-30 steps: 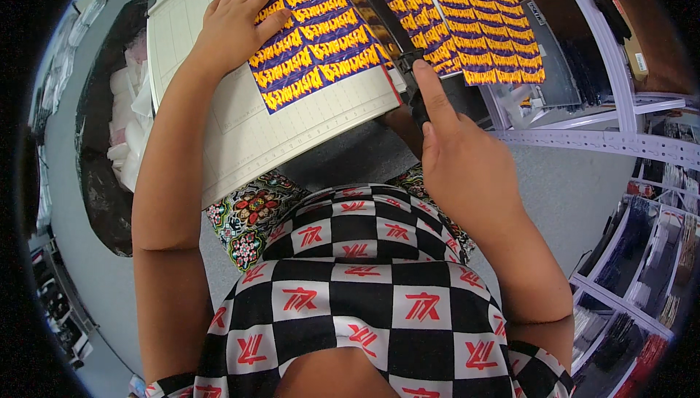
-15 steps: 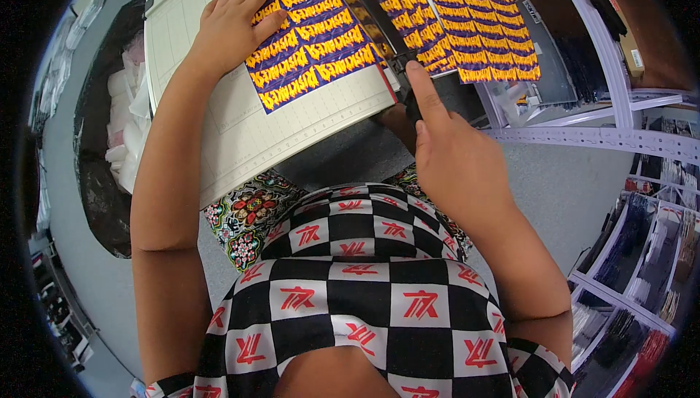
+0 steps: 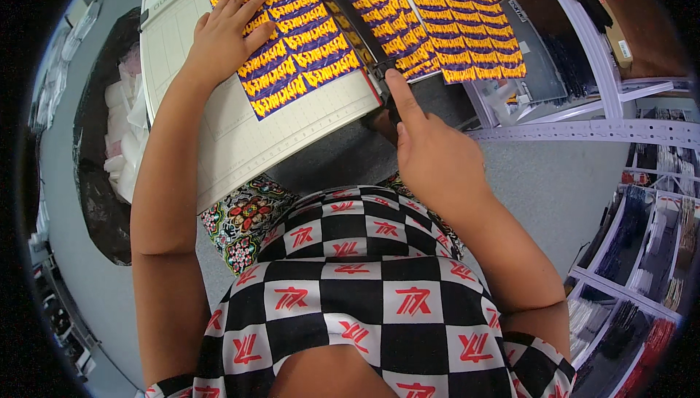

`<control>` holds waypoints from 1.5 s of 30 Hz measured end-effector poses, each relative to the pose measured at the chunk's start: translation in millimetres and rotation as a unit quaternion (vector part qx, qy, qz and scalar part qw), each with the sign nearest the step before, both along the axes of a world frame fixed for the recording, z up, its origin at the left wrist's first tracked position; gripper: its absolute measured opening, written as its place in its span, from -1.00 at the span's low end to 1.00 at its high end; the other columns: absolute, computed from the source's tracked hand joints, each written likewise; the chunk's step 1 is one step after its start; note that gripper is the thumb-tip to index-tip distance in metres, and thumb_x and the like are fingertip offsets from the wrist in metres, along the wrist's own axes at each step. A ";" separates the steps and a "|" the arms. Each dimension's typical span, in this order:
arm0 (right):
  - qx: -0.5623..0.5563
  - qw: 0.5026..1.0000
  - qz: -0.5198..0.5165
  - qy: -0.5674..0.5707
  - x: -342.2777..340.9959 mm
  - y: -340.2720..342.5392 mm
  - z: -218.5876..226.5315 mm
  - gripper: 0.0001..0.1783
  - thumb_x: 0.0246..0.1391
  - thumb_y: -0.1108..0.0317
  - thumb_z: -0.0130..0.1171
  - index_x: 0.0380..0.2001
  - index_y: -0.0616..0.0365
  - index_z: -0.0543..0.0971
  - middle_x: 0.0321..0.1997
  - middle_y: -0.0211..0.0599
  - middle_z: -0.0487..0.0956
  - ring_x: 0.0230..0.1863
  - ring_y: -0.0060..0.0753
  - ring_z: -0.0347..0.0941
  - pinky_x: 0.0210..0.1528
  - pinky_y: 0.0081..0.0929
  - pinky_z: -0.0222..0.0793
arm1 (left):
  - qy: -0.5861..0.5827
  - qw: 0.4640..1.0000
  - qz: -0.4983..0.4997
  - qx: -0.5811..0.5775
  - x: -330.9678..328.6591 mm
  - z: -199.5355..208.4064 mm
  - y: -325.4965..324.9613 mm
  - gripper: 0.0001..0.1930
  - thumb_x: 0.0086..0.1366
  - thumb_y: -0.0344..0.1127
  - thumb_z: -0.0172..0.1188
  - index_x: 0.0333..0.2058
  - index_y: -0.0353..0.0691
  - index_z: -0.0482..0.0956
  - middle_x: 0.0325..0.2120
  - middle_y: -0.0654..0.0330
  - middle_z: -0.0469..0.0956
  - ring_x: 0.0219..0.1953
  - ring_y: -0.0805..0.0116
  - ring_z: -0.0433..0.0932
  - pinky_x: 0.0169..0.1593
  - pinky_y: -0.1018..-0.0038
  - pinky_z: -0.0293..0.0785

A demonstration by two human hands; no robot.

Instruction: The person uses a manual paper cutter to slice a large sheet of purple and yellow stickers into individual units. They align the sheet on the cutting mat, press down the lever to cut, and then remove the cut strips to repeat the process.

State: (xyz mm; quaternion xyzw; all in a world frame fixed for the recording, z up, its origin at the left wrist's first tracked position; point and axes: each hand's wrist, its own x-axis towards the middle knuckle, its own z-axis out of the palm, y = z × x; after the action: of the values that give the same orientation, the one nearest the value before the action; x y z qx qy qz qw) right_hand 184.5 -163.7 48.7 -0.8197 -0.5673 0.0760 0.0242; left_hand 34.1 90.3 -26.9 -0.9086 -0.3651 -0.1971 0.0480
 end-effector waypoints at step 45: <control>0.027 0.998 -0.010 0.060 -3.3 2.3 -1.8 -0.39 0.04 0.35 -0.09 0.19 -0.12 0.04 -0.48 0.04 0.48 -0.43 0.04 0.44 -0.38 -0.13 0.35 | 0.055 0.994 -0.045 -0.084 49.8 13.1 -73.4 -0.18 0.10 0.25 -0.12 0.13 -0.35 0.10 0.18 -0.07 0.00 0.26 0.10 -0.10 0.22 0.18 -0.13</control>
State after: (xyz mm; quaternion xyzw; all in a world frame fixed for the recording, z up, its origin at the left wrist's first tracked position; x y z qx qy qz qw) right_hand 181.2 -161.4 46.9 -0.8186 -0.5581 0.1091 0.0810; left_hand 83.9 16.9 -13.7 -0.9343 -0.3360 -0.1175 -0.0173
